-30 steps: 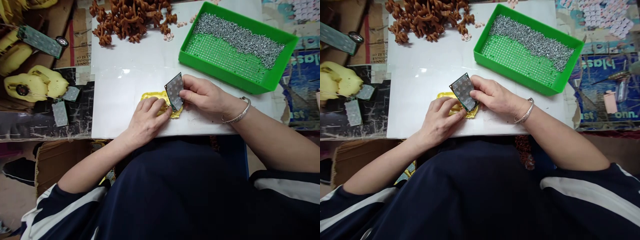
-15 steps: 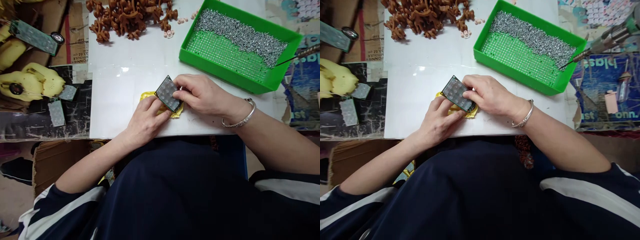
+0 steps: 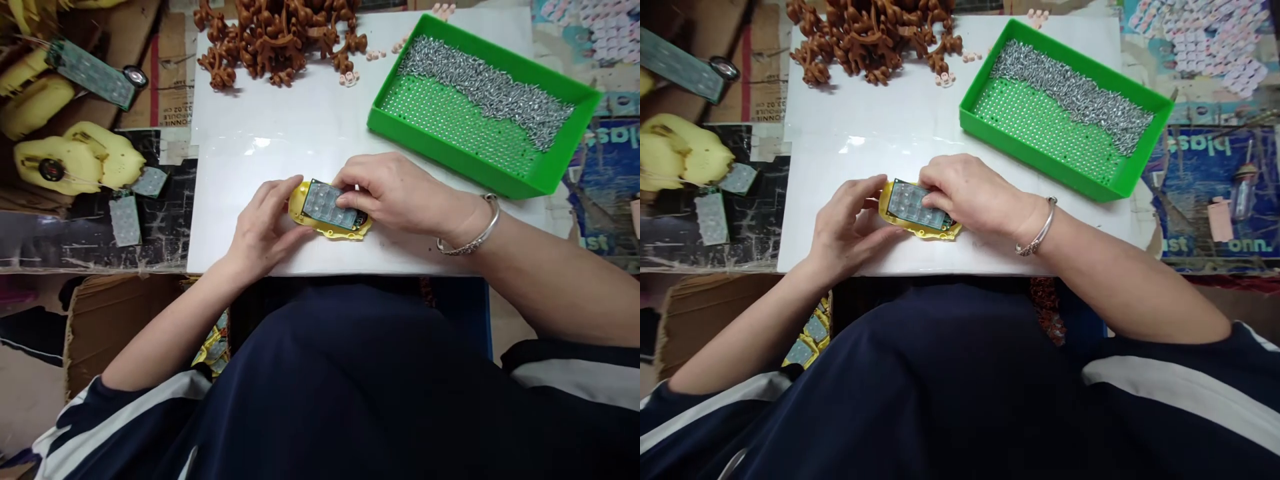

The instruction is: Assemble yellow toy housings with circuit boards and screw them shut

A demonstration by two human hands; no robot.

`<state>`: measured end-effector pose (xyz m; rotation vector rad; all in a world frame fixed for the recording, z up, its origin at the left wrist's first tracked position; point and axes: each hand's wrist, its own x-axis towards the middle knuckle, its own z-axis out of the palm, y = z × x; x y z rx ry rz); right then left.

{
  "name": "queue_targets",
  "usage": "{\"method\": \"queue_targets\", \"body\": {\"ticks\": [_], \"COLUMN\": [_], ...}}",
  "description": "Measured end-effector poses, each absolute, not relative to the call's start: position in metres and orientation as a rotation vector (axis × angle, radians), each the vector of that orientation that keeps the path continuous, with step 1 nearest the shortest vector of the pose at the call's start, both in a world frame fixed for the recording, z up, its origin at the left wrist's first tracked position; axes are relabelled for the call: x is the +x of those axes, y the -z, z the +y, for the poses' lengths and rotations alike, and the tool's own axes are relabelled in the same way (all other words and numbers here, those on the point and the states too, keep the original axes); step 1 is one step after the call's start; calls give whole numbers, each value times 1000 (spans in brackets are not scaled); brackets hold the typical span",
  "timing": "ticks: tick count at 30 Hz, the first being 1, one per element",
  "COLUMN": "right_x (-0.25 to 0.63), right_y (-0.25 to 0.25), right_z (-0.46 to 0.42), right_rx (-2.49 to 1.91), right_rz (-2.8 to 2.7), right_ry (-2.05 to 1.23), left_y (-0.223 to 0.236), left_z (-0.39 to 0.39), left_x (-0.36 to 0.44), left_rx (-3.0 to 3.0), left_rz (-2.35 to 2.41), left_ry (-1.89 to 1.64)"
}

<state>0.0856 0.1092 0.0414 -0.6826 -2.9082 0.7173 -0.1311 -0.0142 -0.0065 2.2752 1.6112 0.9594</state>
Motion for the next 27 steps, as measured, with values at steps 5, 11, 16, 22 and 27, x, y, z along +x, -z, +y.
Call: {"method": "queue_targets", "body": {"ticks": [5, 11, 16, 22, 27], "right_x": [85, 91, 93, 93, 94], "right_y": [-38, -32, -28, -34, -38], "right_z": [104, 102, 104, 102, 100], "right_rx": [-672, -634, -559, -452, -475], "right_rz": [-2793, -2746, -2815, -2890, -2911], "right_ry": [-780, -728, -602, -491, -500], "left_y": [12, 11, 14, 14, 10], "left_z": [-14, -18, -17, -18, -21], "left_x": [-128, -123, -123, -120, -116], "left_rx": [2226, 2171, 2160, 2181, 2181], "left_rz": [1582, 1613, 1592, 1571, 1612], "left_ry": [-1019, -1017, -1045, -1077, -1020]}}
